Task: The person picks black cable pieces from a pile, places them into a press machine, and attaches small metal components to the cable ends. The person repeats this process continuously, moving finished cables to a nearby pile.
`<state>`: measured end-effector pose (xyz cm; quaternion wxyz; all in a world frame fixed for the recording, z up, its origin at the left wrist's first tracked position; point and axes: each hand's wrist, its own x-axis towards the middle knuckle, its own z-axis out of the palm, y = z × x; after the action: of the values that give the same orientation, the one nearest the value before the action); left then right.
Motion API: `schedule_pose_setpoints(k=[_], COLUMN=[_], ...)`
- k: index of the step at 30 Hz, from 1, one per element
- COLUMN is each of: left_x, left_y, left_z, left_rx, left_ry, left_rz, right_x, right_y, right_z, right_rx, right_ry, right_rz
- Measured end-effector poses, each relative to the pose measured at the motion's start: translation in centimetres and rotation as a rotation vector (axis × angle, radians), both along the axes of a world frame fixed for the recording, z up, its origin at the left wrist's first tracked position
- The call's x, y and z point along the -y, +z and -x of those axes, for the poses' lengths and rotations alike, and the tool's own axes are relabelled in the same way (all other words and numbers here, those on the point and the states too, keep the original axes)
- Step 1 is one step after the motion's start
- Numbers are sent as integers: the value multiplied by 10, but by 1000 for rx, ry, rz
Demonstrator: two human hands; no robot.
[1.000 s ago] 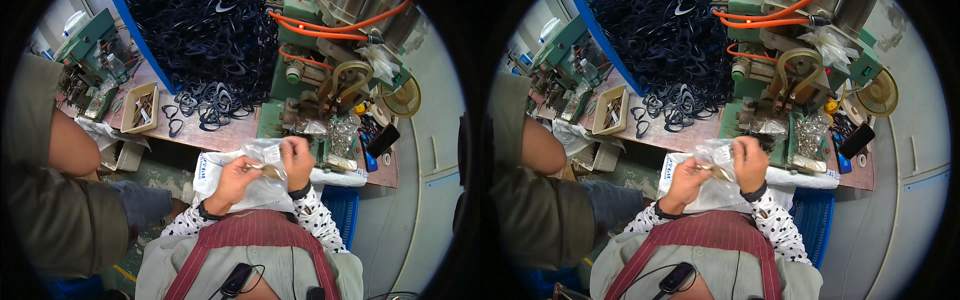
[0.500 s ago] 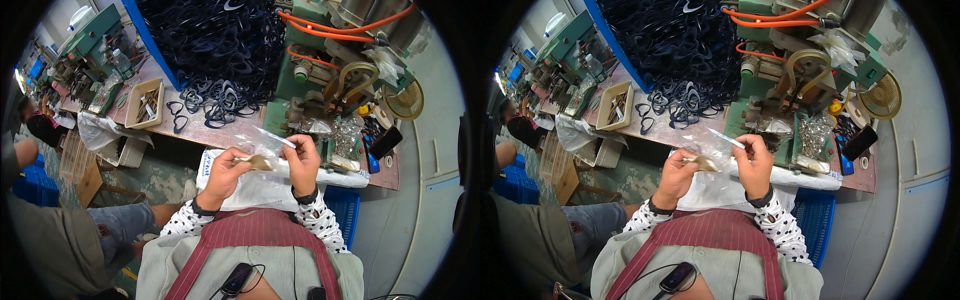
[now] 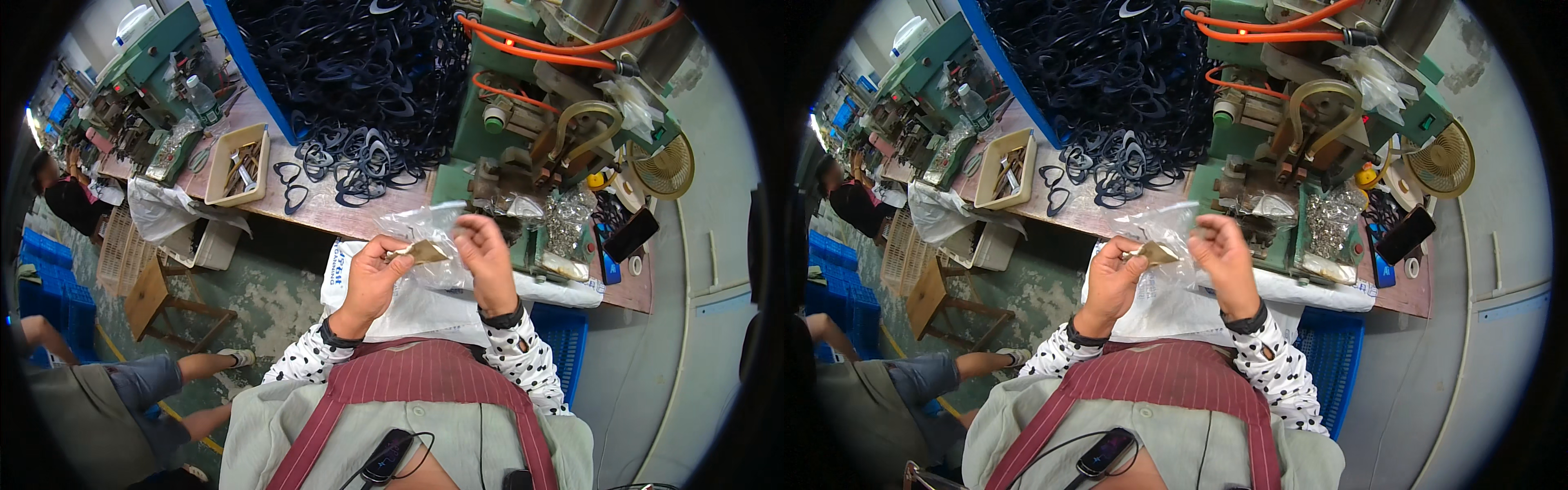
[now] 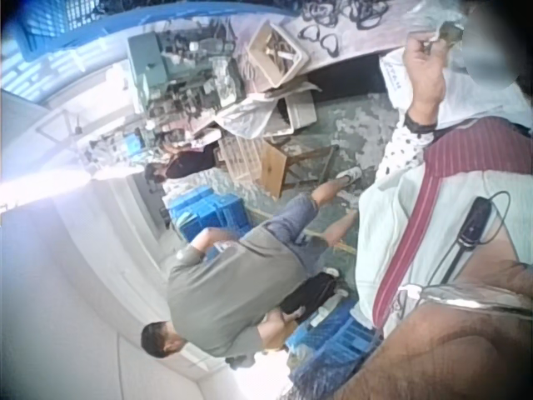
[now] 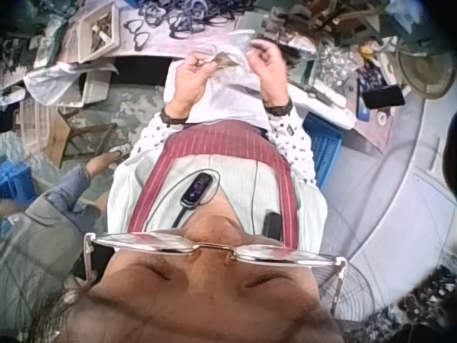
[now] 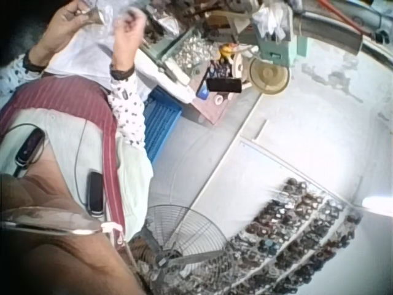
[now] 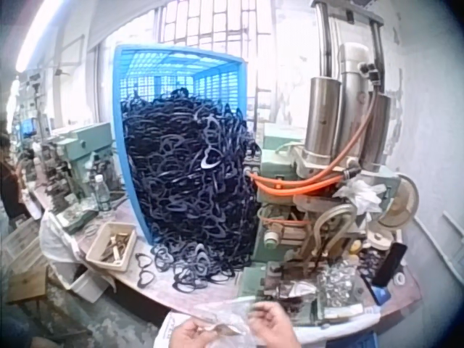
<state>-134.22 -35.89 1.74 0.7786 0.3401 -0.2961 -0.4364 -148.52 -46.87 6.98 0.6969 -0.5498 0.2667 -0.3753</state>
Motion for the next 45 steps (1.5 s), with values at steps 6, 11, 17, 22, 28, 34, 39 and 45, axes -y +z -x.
schedule_pose_setpoints(k=[6,11,17,22,28,34,39,45], left_x=[-2,-23,-30,-43,-66,-60,-72,-122], left_y=[-1,-9,19,7,15,-10,-19,-1], left_z=[-7,-24,-6,-15,-26,-35,-53,-63], left_rx=[-124,120,631,784,626,815,877,783], left_ry=[80,165,100,564,321,583,769,839], left_rz=[-2,-137,40,38,-107,21,4,-97], right_x=[-11,-6,26,43,-24,-27,-22,0], right_y=[-22,-48,-43,-55,-19,-21,-29,-56], right_z=[3,3,36,-28,-74,-94,-127,-183], right_rx=[-233,-228,-145,-313,-247,-370,-23,-312], right_ry=[14,41,242,97,97,78,433,613], right_rz=[121,319,-24,369,213,801,821,484])
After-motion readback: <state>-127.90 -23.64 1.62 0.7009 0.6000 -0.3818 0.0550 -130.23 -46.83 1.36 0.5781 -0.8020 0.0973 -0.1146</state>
